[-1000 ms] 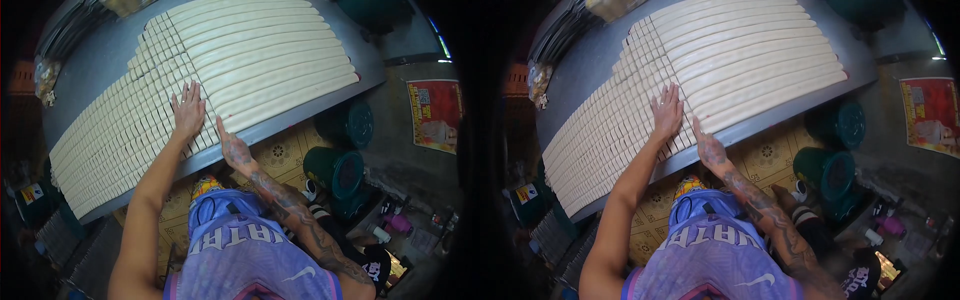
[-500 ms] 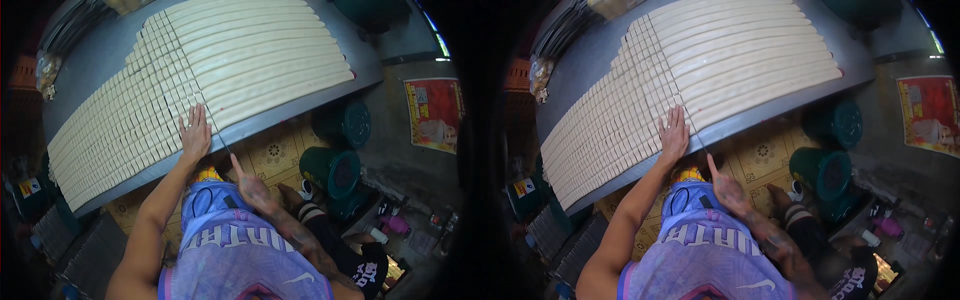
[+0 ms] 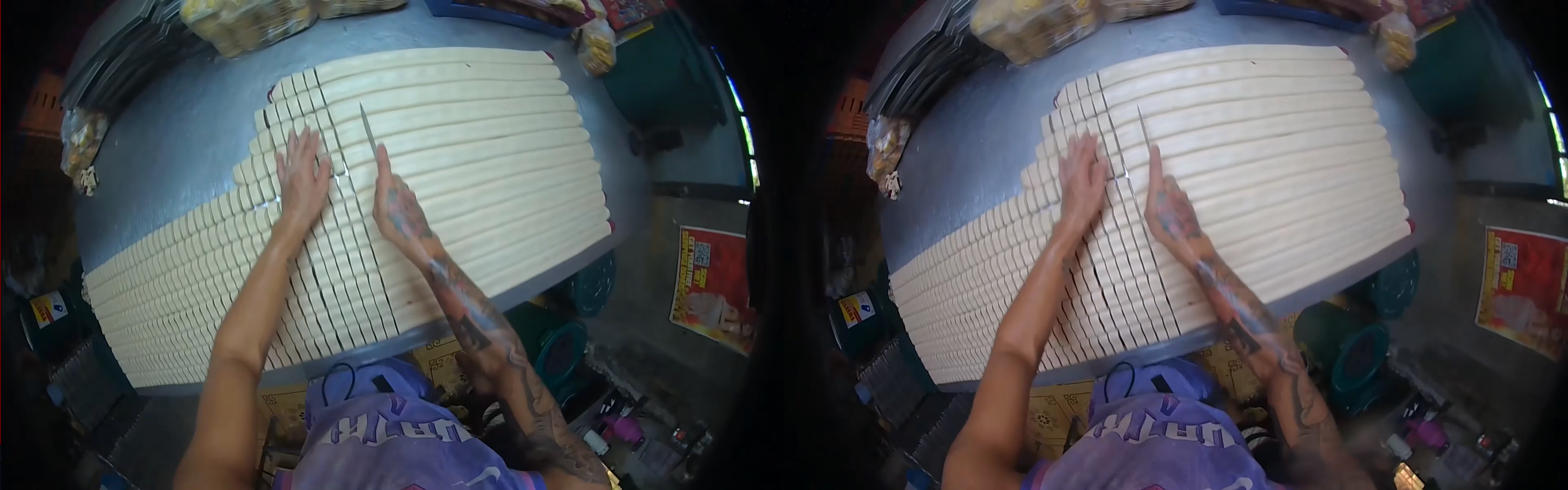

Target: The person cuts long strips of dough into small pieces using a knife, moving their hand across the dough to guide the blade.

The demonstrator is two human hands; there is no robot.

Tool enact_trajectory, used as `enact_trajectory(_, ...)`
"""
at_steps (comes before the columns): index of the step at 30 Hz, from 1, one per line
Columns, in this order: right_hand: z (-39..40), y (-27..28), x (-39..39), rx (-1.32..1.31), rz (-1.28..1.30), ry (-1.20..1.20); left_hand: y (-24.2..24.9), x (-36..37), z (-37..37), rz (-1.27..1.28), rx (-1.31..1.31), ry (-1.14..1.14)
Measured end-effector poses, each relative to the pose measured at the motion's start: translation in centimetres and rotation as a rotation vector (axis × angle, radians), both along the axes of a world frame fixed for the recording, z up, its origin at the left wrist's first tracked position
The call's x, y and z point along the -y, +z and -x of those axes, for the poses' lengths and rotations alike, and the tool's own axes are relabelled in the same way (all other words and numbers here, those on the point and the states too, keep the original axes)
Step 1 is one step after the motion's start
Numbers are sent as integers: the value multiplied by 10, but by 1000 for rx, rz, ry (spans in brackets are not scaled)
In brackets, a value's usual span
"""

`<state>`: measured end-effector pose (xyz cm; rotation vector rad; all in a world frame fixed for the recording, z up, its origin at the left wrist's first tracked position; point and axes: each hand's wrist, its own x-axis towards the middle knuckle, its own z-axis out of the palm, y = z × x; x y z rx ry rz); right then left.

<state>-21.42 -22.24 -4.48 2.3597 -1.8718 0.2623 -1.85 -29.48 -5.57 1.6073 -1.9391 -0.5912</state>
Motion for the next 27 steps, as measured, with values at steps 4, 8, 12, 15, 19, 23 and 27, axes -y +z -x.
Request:
enact_trajectory(4,-11,29,99,72,-164,73,3,110,-6,43,153,-18)
enact_trajectory(8,-33,16,164,341,-190,136,-23,170,-15,123,252,-72)
enact_trajectory(12,-40,28,180,175,-206,145,-33,179,-17,79,288,-87)
enact_trajectory(15,-42,34,185,120,-259,143,-30,177,-14,142,257,-84)
enact_trajectory(19,-43,30,187,325,-315,121,-30,176,-15,167,377,-164)
enact_trajectory(23,-55,-25,237,396,-22,152,-33,175,-14,197,400,-148)
enact_trajectory(27,-55,-19,239,345,-166,106,-32,174,-14,194,407,-138)
